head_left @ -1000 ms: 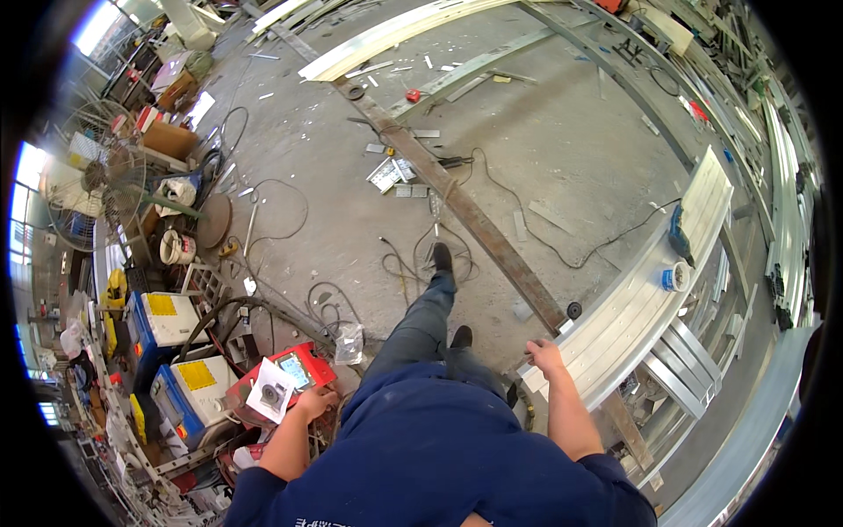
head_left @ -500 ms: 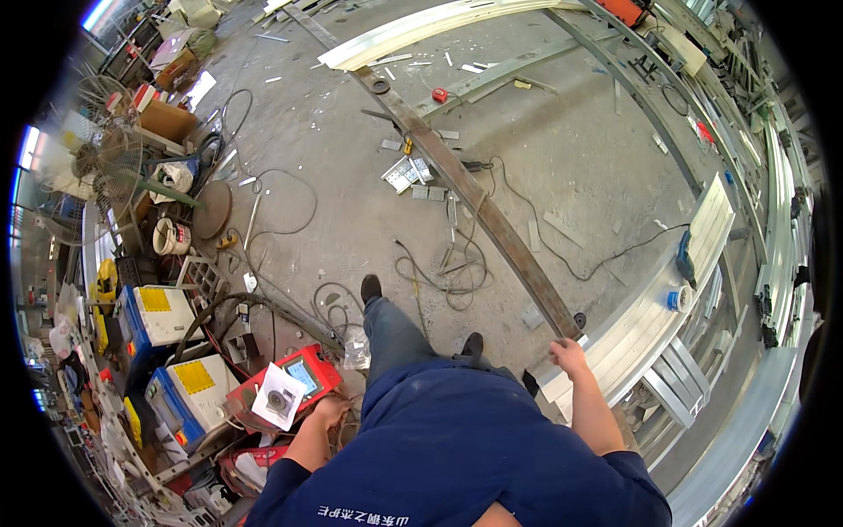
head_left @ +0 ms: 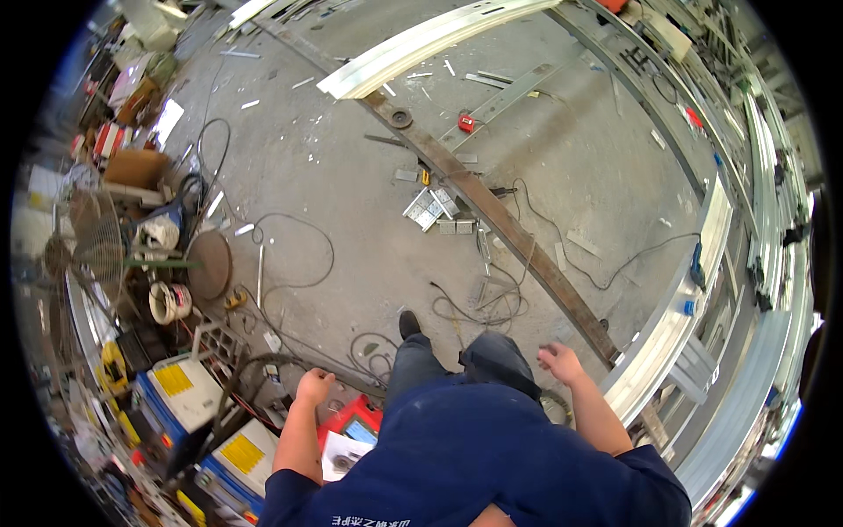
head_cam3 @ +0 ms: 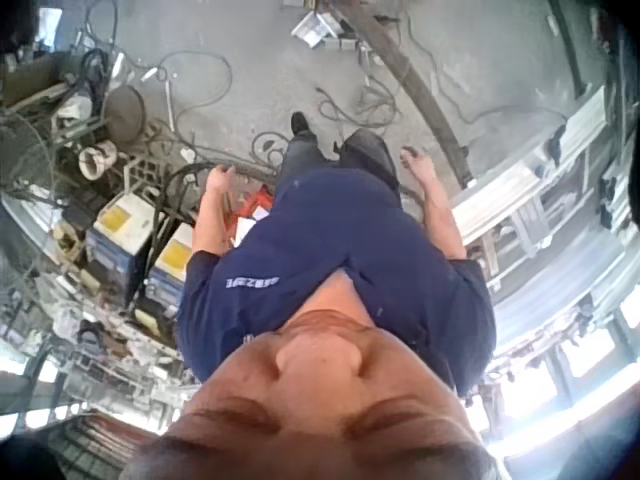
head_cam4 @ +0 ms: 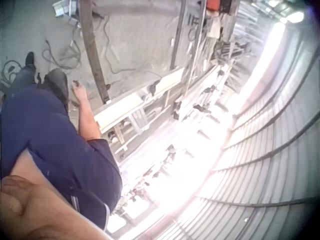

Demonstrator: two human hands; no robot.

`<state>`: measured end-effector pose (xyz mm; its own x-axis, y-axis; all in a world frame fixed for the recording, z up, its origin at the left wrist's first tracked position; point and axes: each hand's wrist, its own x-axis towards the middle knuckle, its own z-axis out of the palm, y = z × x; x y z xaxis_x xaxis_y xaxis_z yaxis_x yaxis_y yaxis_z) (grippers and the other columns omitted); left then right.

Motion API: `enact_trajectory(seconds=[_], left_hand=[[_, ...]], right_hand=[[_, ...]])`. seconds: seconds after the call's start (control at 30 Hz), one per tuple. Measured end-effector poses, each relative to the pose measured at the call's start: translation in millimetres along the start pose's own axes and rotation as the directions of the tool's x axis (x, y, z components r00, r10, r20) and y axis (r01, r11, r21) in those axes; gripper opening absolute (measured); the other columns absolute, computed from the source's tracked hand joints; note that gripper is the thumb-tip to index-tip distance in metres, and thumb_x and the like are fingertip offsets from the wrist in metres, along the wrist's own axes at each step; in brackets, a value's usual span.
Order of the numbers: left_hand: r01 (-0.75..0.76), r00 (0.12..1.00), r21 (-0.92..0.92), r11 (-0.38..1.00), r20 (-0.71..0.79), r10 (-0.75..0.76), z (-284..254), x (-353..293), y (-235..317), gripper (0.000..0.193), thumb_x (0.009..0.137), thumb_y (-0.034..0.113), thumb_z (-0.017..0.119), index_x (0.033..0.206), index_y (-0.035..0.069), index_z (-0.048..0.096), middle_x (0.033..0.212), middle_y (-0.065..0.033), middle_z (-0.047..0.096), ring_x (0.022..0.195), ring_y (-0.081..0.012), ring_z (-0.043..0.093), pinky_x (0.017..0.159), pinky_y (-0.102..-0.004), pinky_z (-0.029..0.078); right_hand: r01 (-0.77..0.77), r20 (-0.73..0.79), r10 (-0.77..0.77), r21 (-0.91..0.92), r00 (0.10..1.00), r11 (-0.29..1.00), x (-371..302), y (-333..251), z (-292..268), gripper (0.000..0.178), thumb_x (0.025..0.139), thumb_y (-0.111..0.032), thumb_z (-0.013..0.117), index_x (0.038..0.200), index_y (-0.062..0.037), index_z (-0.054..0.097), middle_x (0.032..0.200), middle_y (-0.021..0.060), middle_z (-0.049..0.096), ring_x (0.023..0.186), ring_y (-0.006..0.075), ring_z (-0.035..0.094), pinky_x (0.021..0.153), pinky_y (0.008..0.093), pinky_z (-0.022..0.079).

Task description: The person uses a yellow pneumatic tool to fasten metal brackets onto a long metal panel. They then pick up additional brackets and position them on the panel, preparing for further assembly.

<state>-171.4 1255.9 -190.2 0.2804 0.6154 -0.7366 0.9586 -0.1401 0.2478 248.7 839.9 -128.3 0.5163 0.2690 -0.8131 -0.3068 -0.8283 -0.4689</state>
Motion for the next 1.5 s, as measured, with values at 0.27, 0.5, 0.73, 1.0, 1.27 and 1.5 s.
enact_trajectory(seconds=[0.27,0.5,0.73,1.0,1.27,1.5], left_hand=[[-0.065,0.997,-0.019,0.998,0.049,0.065,-73.5,123.9,80.0,0.041,0.081,0.035,0.065,0.1,-0.001,0.067,0.092,-0.0214,0.068,0.089,-0.0338,0.066,0.079,-0.0399,0.051],[-0.044,0.986,0.002,0.999,0.161,0.043,-145.3,185.1,196.1,0.043,0.082,0.038,0.066,0.099,-0.001,0.068,0.087,-0.0168,0.07,0.08,-0.0287,0.067,0.075,-0.0371,0.051],[-0.221,0.953,0.278,0.935,0.265,0.146,-221.2,273.0,200.1,0.04,0.08,0.041,0.064,0.087,0.003,0.073,0.071,-0.0121,0.069,0.069,-0.0235,0.067,0.068,-0.0347,0.051],[-0.621,0.699,0.548,0.56,0.71,0.082,-265.7,388.2,336.1,0.047,0.08,0.05,0.064,0.093,0.005,0.073,0.083,-0.0132,0.071,0.08,-0.0245,0.068,0.074,-0.0359,0.052],[-0.803,0.421,0.425,0.419,0.901,-0.107,-299.8,504.7,337.4,0.04,0.083,0.043,0.065,0.094,0.005,0.071,0.083,-0.0093,0.07,0.076,-0.0194,0.066,0.07,-0.0344,0.051],[-0.865,-0.062,0.226,0.449,0.839,-0.541,-325.8,456.2,392.4,0.03,0.082,0.032,0.067,0.092,0.004,0.069,0.075,-0.0032,0.066,0.068,-0.0127,0.06,0.062,-0.0294,0.049]], right_hand=[[0.054,0.025,-0.048,-0.371,0.999,0.927,59.0,-77.2,19.0,0.044,0.084,-0.034,0.065,0.115,-0.0033,0.063,0.1,0.0148,0.068,0.091,0.0228,0.066,0.082,0.0351,0.051],[-0.119,-0.001,0.125,-0.294,0.992,0.948,214.2,-113.8,16.9,0.049,0.082,-0.041,0.063,0.11,-0.001,0.065,0.099,0.0195,0.068,0.098,0.0327,0.064,0.085,0.04,0.05],[-0.098,0.0,0.099,-0.105,0.995,0.99,270.4,-266.8,45.9,0.047,0.082,-0.043,0.059,0.107,-0.0046,0.068,0.106,0.0189,0.067,0.098,0.0312,0.064,0.087,0.0408,0.05],[0.116,0.351,0.043,-0.42,0.935,0.9,270.3,-294.1,189.4,0.033,0.076,-0.029,0.063,0.1,-0.0076,0.071,0.104,0.0168,0.067,0.098,0.0339,0.063,0.083,0.0437,0.05],[-0.189,0.165,0.225,-0.206,0.96,0.96,220.6,-338.9,335.7,0.028,0.078,-0.018,0.056,0.101,-0.0132,0.07,0.103,0.0132,0.068,0.097,0.0324,0.064,0.083,0.0414,0.051],[0.018,0.508,-0.28,0.46,0.815,0.888,167.0,-378.2,353.9,0.031,0.081,-0.026,0.067,0.097,-0.0006,0.068,0.081,0.0059,0.067,0.073,0.0152,0.06,0.067,0.0311,0.048]])
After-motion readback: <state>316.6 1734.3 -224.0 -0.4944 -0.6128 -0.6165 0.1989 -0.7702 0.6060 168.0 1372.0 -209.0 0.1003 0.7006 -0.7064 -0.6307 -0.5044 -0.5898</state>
